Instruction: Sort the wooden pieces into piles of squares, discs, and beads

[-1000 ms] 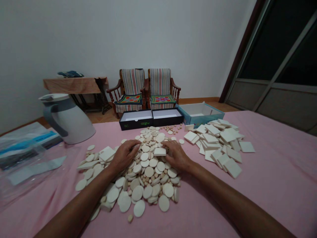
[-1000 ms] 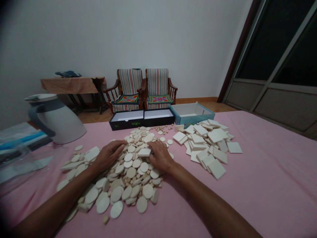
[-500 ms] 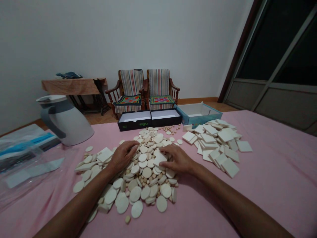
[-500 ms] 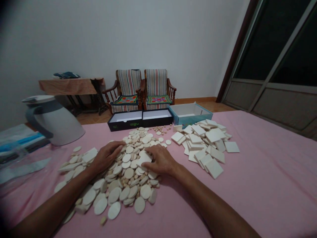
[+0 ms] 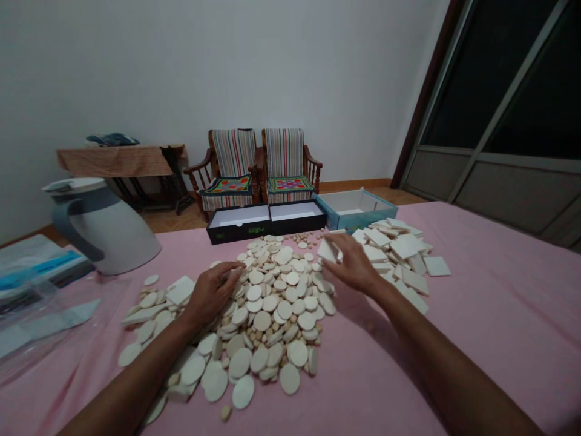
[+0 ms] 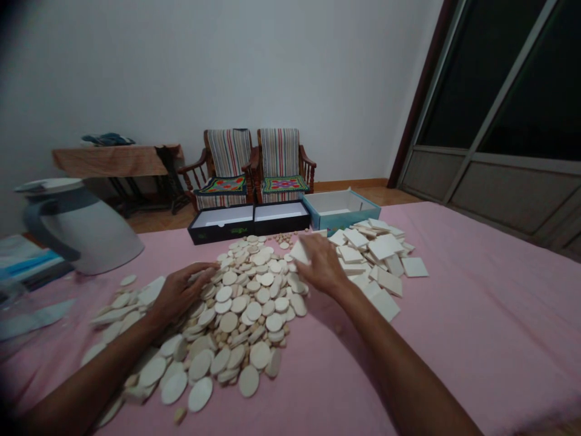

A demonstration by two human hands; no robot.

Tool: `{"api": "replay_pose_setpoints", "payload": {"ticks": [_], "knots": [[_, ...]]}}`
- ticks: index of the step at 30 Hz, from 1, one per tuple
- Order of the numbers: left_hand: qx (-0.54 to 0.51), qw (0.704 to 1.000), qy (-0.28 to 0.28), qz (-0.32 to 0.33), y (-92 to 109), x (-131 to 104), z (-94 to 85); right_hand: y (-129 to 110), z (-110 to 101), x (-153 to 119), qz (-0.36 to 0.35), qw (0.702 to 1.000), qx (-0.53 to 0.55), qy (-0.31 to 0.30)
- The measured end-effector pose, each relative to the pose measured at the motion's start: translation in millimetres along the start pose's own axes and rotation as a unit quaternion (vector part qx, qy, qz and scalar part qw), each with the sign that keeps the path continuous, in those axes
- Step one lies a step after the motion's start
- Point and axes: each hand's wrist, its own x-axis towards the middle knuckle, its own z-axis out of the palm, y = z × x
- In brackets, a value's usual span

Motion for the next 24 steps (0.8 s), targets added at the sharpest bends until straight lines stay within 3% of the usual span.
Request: {"api": "replay_pose_setpoints", "payload": {"ticks": [3, 6, 11, 15, 19, 24], "knots": [[0.0, 1.0, 0.019, -0.015, 6, 2, -9.5, 44, -19, 8, 0.073, 0.983, -0.1, 0.133], [0.047, 0.998, 0.041, -0.017, 3, 7, -20.5, 64, -24, 9, 0.083, 0.971, -0.124, 0.187], [0.145, 0.987, 0.028, -0.057, -23, 17, -30.9, 44, -7, 4, 0.013, 0.991, -0.05, 0.127], [0.183, 0.979, -0.018, -0.085, -39, 23, -29.3, 23, 6, 1, -0.026, 0.996, -0.007, 0.079], [0.205, 0.97, -0.077, -0.107, -44, 28, -23.2, 18, 10, -3, -0.029, 0.999, 0.007, 0.042], [0.198, 0.97, -0.104, -0.099, -42, 33, -21.7, 13, 15, -6, -0.03, 0.999, 0.003, 0.014]]}}
